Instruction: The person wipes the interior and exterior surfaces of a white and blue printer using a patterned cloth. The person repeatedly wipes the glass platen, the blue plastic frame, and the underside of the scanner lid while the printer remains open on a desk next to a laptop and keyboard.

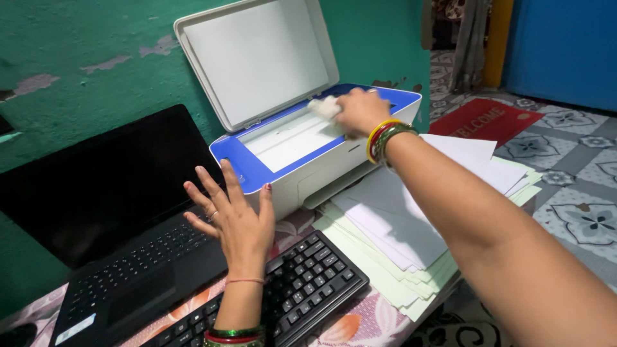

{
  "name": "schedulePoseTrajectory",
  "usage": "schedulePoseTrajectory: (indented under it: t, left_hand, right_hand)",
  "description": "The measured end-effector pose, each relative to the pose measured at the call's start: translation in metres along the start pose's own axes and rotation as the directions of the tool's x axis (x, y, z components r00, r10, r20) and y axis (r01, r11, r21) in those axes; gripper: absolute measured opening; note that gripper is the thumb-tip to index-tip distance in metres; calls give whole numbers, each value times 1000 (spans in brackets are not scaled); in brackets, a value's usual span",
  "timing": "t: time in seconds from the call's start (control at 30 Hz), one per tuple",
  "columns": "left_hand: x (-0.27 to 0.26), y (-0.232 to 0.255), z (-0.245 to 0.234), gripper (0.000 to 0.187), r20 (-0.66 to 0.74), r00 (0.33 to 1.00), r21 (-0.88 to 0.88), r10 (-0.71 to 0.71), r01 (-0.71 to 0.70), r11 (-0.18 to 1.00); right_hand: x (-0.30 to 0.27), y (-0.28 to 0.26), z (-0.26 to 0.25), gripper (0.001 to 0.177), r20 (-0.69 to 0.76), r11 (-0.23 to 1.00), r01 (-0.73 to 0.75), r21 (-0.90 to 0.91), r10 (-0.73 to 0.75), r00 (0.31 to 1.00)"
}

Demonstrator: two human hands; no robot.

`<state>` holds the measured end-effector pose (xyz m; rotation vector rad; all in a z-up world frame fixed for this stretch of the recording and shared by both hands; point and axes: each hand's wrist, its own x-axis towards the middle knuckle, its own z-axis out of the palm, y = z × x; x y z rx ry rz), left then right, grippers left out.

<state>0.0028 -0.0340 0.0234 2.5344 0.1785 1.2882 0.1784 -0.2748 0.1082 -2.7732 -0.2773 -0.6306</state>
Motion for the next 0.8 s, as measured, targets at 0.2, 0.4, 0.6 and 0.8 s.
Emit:
schedulePoseTrajectory:
  t: [0.2,0.4,0.6,0.8]
  left_hand:
    - [-2,0,0,82,-4,1000,36,17,-17,999]
    - [-7,9,2,75,7,1000,-58,-3,4,998]
    - [-14,11,1,79,-22,998,-86,52,-54,995]
    - [-14,4,9,79,60,993,20,98,-99,995]
  right_hand:
    - [5,-19,11,40,-22,972,-211,-102,209,978]
    - [-38,-129,-9,48,310,998,55,7,-55,949]
    - [-61,-149,-12,50,199,814,518,263,-571,796]
    - [-2,-17,-5,37,45,829,544,126,-553,832]
